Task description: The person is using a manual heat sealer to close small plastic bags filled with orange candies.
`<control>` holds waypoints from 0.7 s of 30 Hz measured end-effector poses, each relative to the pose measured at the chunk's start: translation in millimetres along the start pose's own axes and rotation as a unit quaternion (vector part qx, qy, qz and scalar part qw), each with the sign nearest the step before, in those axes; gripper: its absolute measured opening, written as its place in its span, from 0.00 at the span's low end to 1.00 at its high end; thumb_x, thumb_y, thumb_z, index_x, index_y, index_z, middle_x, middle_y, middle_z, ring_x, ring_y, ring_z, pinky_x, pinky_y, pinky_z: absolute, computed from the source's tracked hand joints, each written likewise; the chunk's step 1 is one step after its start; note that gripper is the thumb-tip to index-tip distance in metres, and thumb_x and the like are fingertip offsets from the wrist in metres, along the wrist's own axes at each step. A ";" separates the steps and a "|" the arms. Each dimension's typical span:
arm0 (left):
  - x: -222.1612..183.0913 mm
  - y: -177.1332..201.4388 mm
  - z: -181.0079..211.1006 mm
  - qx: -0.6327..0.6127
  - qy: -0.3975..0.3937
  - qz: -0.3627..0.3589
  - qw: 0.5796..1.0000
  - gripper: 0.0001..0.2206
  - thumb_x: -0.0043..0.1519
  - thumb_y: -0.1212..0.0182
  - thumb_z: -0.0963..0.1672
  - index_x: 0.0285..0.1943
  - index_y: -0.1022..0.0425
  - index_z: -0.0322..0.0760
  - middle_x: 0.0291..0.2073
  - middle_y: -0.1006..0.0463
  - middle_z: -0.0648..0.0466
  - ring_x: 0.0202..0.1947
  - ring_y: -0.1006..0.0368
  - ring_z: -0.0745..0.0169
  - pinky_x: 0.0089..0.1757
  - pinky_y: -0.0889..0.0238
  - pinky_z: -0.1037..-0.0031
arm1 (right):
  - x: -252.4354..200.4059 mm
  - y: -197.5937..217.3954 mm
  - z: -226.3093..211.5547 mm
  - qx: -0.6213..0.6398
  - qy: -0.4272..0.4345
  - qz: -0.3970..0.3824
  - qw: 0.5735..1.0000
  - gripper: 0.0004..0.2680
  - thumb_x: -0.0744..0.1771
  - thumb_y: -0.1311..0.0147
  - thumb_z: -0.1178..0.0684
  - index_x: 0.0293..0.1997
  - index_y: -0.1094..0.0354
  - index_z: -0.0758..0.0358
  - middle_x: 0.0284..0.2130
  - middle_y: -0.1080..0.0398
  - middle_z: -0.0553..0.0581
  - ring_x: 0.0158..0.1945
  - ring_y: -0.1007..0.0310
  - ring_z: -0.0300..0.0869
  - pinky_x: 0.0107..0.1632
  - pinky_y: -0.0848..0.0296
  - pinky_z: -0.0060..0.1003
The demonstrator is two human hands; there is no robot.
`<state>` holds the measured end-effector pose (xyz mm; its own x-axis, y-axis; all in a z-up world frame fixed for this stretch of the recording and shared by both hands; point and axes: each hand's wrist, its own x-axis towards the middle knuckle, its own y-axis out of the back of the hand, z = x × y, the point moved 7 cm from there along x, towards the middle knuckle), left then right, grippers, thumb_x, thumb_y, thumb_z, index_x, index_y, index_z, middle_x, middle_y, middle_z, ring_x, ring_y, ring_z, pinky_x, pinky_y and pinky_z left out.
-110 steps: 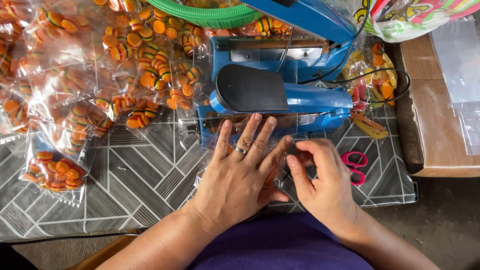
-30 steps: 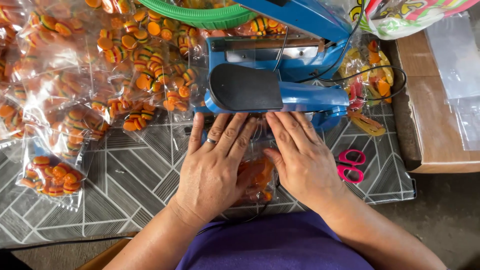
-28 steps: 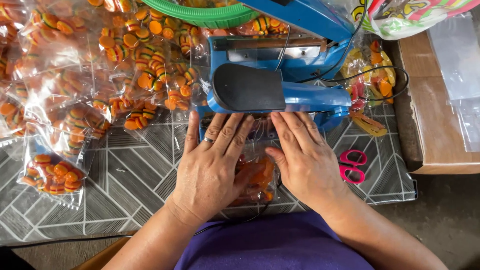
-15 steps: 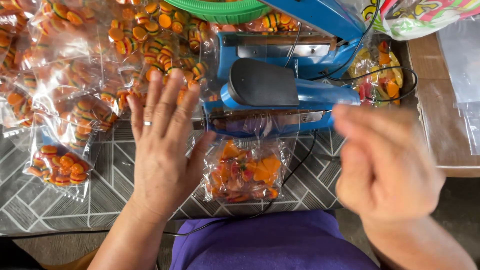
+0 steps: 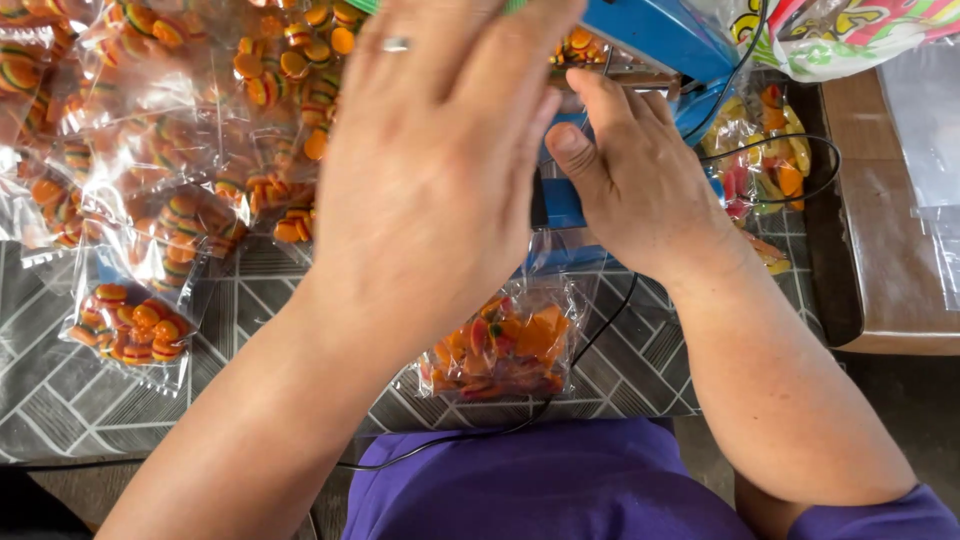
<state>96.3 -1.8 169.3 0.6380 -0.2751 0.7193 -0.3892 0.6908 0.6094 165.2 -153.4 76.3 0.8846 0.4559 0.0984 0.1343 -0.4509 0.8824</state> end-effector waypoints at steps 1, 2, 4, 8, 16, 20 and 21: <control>4.6 -15.3 -1.5 0.024 -0.019 -0.018 0.999 0.13 0.70 0.49 0.36 0.64 0.30 0.26 0.60 0.29 0.39 0.62 0.30 0.35 0.63 0.40 0.49 | 0.1 0.5 -2.5 0.004 0.008 0.003 1.000 0.34 0.69 0.82 0.26 0.74 0.54 0.69 0.69 0.43 0.71 0.69 0.46 0.67 0.61 0.43 0.65; 9.0 -31.0 -3.2 0.048 -0.038 -0.036 0.997 0.16 0.63 0.45 0.34 0.60 0.28 0.25 0.59 0.30 0.40 0.61 0.31 0.36 0.63 0.43 0.46 | 0.3 0.9 -4.7 0.008 0.015 0.006 1.000 0.32 0.69 0.81 0.27 0.74 0.55 0.65 0.69 0.44 0.71 0.68 0.47 0.68 0.60 0.41 0.68; 2.1 -58.0 -17.8 0.055 -0.031 -0.059 0.996 0.15 0.66 0.44 0.33 0.61 0.29 0.25 0.62 0.32 0.38 0.66 0.35 0.33 0.66 0.51 0.44 | -1.1 0.1 -6.0 0.003 0.025 0.019 1.000 0.29 0.71 0.77 0.31 0.72 0.53 0.66 0.65 0.41 0.71 0.65 0.44 0.68 0.57 0.39 0.67; -10.9 -84.4 -36.5 0.053 -0.002 -0.105 0.993 0.10 0.72 0.42 0.37 0.61 0.30 0.27 0.64 0.32 0.37 0.71 0.44 0.34 0.69 0.56 0.41 | 0.4 -8.4 -0.7 -0.037 0.041 0.037 0.998 0.26 0.74 0.71 0.36 0.74 0.55 0.69 0.68 0.42 0.72 0.68 0.45 0.70 0.64 0.41 0.65; -22.0 -96.6 -46.6 0.049 0.042 -0.143 0.988 0.17 0.68 0.44 0.36 0.66 0.35 0.28 0.64 0.31 0.39 0.72 0.43 0.35 0.69 0.55 0.45 | -0.2 -17.5 1.6 -0.071 0.041 0.046 0.996 0.25 0.74 0.70 0.36 0.73 0.54 0.70 0.64 0.41 0.75 0.57 0.42 0.67 0.55 0.39 0.63; -23.4 -101.0 -51.9 0.034 0.061 -0.168 0.983 0.20 0.66 0.45 0.35 0.69 0.36 0.28 0.68 0.35 0.36 0.73 0.45 0.33 0.70 0.58 0.44 | 1.3 -17.2 -2.6 -0.116 0.049 0.070 0.990 0.23 0.75 0.66 0.38 0.71 0.51 0.71 0.61 0.40 0.77 0.53 0.39 0.66 0.54 0.37 0.60; -22.5 -99.6 -51.9 0.035 0.059 -0.167 0.984 0.20 0.66 0.45 0.35 0.69 0.36 0.28 0.68 0.35 0.36 0.73 0.45 0.33 0.70 0.58 0.44 | 1.8 -17.7 -3.5 -0.117 0.050 0.072 0.989 0.23 0.75 0.66 0.38 0.71 0.51 0.71 0.61 0.40 0.77 0.53 0.39 0.66 0.54 0.37 0.60</control>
<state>155.2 -29.7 75.1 0.8088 -0.3963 0.4344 -0.1872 0.5267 0.8292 162.9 -141.9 62.4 0.8372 0.4778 0.2661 -0.1084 -0.3319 0.9371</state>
